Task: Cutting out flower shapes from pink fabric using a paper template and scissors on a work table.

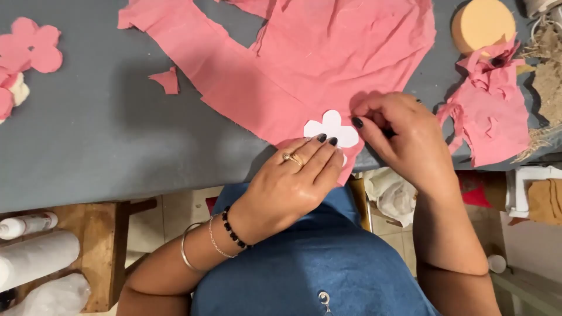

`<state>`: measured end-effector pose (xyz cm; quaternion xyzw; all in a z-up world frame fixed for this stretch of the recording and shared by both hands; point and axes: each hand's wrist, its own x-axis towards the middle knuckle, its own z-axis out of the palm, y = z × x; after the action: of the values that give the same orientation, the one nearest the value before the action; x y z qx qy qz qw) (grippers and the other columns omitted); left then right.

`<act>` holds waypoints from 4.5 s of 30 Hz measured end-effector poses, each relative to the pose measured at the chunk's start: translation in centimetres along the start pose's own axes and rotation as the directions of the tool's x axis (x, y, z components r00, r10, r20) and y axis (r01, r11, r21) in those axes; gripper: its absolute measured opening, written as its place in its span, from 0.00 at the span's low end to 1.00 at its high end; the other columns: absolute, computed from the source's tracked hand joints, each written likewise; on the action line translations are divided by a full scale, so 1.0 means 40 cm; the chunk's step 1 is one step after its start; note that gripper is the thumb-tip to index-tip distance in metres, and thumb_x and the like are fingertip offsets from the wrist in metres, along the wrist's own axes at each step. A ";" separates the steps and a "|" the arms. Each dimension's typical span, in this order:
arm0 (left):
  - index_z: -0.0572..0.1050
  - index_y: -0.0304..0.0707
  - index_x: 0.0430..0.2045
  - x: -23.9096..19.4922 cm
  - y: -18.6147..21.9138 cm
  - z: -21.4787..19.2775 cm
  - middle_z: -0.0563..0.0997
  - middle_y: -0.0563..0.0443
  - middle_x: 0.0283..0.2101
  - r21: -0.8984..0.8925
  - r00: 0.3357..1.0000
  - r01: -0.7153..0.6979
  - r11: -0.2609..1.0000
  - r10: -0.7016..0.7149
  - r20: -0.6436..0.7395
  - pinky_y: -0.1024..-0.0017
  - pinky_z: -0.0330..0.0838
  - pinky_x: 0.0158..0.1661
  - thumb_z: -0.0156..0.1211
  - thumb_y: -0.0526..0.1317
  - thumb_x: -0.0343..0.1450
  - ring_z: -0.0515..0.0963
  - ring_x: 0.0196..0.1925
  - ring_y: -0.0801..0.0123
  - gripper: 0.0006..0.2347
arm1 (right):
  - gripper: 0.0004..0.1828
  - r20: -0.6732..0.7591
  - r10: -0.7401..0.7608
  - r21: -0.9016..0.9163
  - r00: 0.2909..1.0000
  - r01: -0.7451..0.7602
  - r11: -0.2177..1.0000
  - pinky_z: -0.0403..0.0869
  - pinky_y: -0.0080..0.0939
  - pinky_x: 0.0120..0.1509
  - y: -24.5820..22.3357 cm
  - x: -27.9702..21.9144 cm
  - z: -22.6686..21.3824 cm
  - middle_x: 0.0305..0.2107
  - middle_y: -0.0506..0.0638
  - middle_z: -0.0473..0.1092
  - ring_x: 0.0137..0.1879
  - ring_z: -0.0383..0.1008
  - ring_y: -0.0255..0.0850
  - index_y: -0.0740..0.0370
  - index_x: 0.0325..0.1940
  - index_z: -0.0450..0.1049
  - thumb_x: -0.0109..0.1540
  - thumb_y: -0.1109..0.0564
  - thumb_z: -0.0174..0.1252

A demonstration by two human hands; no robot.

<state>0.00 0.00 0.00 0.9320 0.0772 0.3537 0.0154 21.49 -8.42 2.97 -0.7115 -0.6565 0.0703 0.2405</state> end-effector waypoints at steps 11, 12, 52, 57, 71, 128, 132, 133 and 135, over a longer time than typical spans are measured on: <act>0.75 0.37 0.36 0.021 -0.026 -0.013 0.82 0.52 0.39 -0.134 0.994 0.097 0.986 -0.102 -0.036 0.70 0.74 0.58 0.61 0.40 0.80 0.83 0.49 0.67 0.07 | 0.13 -0.012 -0.151 0.130 0.989 0.151 0.980 0.69 0.36 0.43 0.011 -0.055 0.012 0.25 0.47 0.67 0.33 0.66 0.37 0.63 0.49 0.80 0.62 0.59 0.70; 0.75 0.37 0.35 0.021 -0.027 -0.009 0.82 0.50 0.40 -0.147 0.994 0.092 0.985 -0.099 -0.043 0.69 0.76 0.57 0.62 0.39 0.80 0.83 0.49 0.66 0.07 | 0.16 0.000 -0.141 0.098 0.990 0.140 0.985 0.69 0.35 0.43 0.009 -0.055 0.013 0.26 0.46 0.68 0.34 0.67 0.37 0.62 0.53 0.80 0.62 0.58 0.71; 0.80 0.36 0.43 -0.016 -0.018 0.033 0.84 0.49 0.45 -0.051 0.994 -0.021 0.998 0.015 -0.110 0.67 0.77 0.59 0.56 0.38 0.79 0.84 0.52 0.63 0.07 | 0.21 -0.050 -0.309 0.027 0.950 0.310 0.950 0.65 0.40 0.46 0.028 -0.104 0.044 0.33 0.43 0.74 0.33 0.64 0.39 0.60 0.49 0.80 0.58 0.46 0.71; 0.79 0.35 0.43 -0.063 -0.030 -0.029 0.80 0.48 0.49 -0.214 0.989 0.010 0.977 -0.041 -0.142 0.59 0.77 0.59 0.64 0.32 0.77 0.80 0.55 0.62 0.03 | 0.13 -0.203 -0.464 -0.124 0.862 0.447 0.886 0.67 0.41 0.43 -0.017 -0.092 0.091 0.26 0.46 0.68 0.31 0.66 0.42 0.62 0.44 0.83 0.62 0.52 0.70; 0.69 0.44 0.21 -0.249 0.046 -0.045 0.71 0.60 0.25 -0.715 0.698 0.598 0.362 -0.674 0.242 0.72 0.64 0.35 0.56 0.52 0.72 0.71 0.28 0.73 0.15 | 0.07 -0.233 -0.568 -0.201 0.789 0.533 0.822 0.64 0.41 0.42 -0.101 -0.108 0.151 0.24 0.44 0.65 0.30 0.63 0.41 0.59 0.42 0.85 0.65 0.55 0.66; 0.48 0.47 0.11 -0.200 0.104 0.026 0.49 0.66 0.16 -0.745 0.350 0.661 -0.088 -0.842 0.410 0.71 0.44 0.22 0.64 0.41 0.70 0.49 0.22 0.80 0.25 | 0.15 -0.067 -0.368 -0.245 0.927 0.342 0.907 0.65 0.42 0.48 -0.157 -0.110 0.105 0.37 0.46 0.63 0.41 0.62 0.43 0.56 0.47 0.87 0.66 0.71 0.82; 0.49 0.46 0.11 -0.206 0.105 0.030 0.50 0.66 0.16 -0.729 0.343 0.681 -0.068 -0.850 0.401 0.70 0.44 0.21 0.65 0.43 0.70 0.49 0.22 0.80 0.26 | 0.17 -0.009 -0.387 -0.325 0.922 0.364 0.873 0.68 0.44 0.45 -0.134 -0.123 0.102 0.39 0.44 0.62 0.42 0.60 0.45 0.48 0.51 0.87 0.68 0.69 0.81; 0.49 0.46 0.11 -0.205 0.104 0.029 0.50 0.66 0.16 -0.729 0.343 0.681 -0.068 -0.850 0.400 0.70 0.44 0.21 0.65 0.43 0.70 0.49 0.22 0.80 0.26 | 0.17 -0.009 -0.387 -0.325 0.922 0.364 0.873 0.68 0.44 0.45 -0.138 -0.122 0.101 0.39 0.44 0.62 0.42 0.60 0.45 0.48 0.51 0.87 0.68 0.69 0.81; 0.49 0.46 0.12 -0.203 0.104 0.025 0.50 0.65 0.16 -0.709 0.320 0.703 -0.065 -0.860 0.397 0.70 0.46 0.22 0.66 0.42 0.68 0.49 0.22 0.80 0.25 | 0.16 -0.003 -0.410 -0.405 0.912 0.374 0.834 0.70 0.45 0.43 -0.147 -0.122 0.100 0.41 0.43 0.68 0.43 0.63 0.46 0.44 0.52 0.87 0.68 0.64 0.82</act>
<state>-4.79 -5.34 -5.75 0.5492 0.4326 0.3476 0.6249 13.92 -12.03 0.97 -0.5978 -0.7773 -0.1466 0.1300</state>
